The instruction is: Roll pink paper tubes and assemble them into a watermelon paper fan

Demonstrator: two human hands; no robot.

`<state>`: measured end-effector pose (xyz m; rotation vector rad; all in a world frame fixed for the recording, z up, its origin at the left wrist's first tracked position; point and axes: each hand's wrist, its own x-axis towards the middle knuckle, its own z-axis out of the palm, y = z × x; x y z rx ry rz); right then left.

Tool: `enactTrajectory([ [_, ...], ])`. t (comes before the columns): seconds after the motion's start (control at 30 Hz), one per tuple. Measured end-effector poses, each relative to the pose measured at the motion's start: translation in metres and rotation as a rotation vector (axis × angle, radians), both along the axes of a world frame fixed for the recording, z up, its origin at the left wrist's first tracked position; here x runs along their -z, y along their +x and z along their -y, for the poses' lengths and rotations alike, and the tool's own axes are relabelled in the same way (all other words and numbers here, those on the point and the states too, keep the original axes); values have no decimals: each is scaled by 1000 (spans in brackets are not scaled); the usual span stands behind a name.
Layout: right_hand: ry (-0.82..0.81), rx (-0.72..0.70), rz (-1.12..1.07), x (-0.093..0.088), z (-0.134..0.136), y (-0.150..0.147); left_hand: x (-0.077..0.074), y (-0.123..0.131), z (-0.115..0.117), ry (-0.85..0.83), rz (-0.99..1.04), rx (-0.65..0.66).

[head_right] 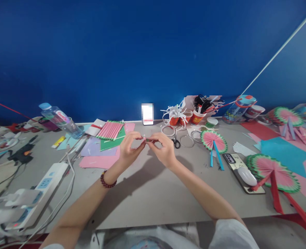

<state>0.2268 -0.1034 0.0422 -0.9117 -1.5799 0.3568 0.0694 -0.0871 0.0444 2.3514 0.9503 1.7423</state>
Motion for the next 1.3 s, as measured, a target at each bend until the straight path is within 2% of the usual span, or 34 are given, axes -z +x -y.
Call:
enactTrajectory([
  [0.17,-79,-8,-70,1,2,-1,-3,-1,1,-55,-59,91],
  [0.43,-268,-194,-275,3,-4,2,-6,-3,0,-209,-6,178],
  [0.63,-182,-186,-110,-5,-9,11,-10,-6,0,-316,-16,266],
  [0.73,-188,-236,-49,-8,-11,15,-11,-5,2,-345,-27,309],
  [0.8,-209,-257,-87,-7,-11,16,-9,-4,2,-369,2,301],
  [0.9,-233,-204,-161,-5,-12,16,-7,-2,2,-412,126,267],
  [0.97,-241,-189,-136,-5,-12,16,-6,-1,1,-432,192,269],
  [1.13,-210,-228,-59,-6,-13,16,-8,-1,1,-463,185,278],
  [1.3,-166,-205,-52,-6,-9,13,-8,-1,2,-478,192,217],
])
